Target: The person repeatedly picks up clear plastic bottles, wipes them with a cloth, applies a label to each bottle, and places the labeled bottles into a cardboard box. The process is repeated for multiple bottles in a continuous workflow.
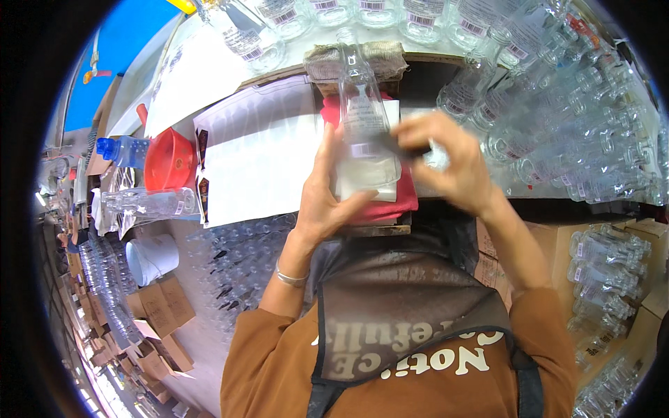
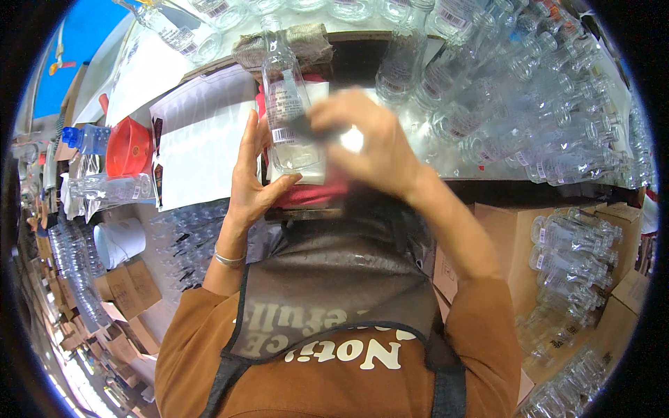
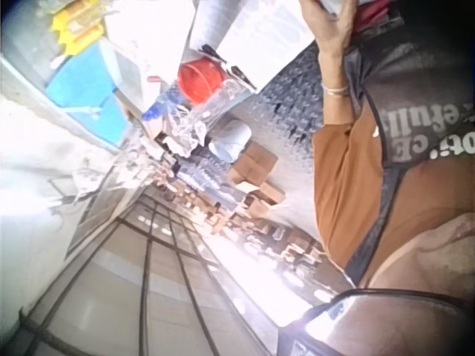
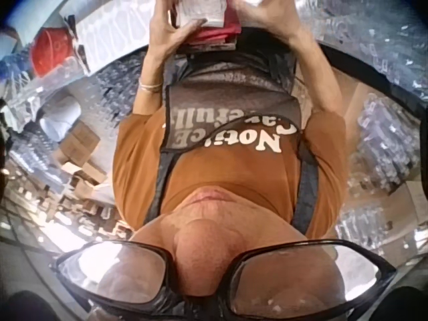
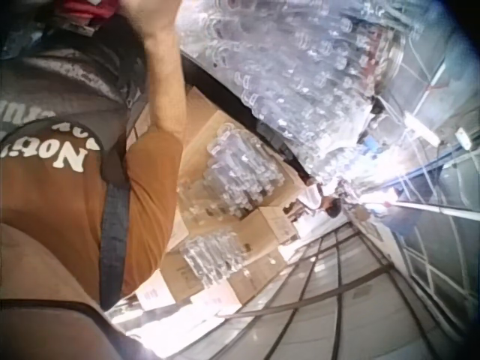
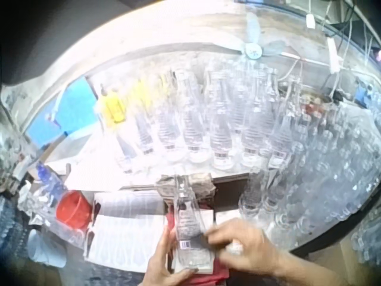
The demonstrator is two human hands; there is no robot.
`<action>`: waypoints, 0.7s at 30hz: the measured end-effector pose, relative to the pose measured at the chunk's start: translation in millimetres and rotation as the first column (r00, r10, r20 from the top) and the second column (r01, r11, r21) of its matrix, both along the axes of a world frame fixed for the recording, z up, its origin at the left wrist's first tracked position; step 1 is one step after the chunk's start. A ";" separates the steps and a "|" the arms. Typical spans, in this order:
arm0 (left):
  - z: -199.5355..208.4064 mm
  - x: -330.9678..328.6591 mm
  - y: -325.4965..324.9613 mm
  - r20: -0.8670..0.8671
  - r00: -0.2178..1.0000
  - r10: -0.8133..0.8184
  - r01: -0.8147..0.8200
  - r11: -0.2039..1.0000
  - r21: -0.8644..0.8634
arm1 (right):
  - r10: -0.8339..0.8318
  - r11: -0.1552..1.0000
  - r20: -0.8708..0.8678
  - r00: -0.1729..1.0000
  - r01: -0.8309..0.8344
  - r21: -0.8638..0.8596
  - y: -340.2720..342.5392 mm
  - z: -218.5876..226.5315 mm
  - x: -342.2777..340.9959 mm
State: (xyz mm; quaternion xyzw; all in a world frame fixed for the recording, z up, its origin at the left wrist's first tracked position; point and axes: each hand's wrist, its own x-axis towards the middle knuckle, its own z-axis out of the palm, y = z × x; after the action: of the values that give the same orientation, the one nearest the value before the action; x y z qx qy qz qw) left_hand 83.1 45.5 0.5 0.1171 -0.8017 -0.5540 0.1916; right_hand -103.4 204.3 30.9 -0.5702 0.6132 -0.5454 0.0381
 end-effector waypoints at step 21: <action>0.6 -1.6 22.6 -0.075 0.986 0.151 -0.161 0.974 -0.158 | 0.152 0.979 -0.482 0.863 -0.065 0.193 -51.6 59.7 7.8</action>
State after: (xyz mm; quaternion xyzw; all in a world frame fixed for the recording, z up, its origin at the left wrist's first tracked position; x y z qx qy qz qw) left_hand 81.5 68.0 1.1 0.1463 -0.8264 -0.4730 0.2683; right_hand -95.5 152.7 90.6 -0.7189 0.6135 -0.3243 -0.0407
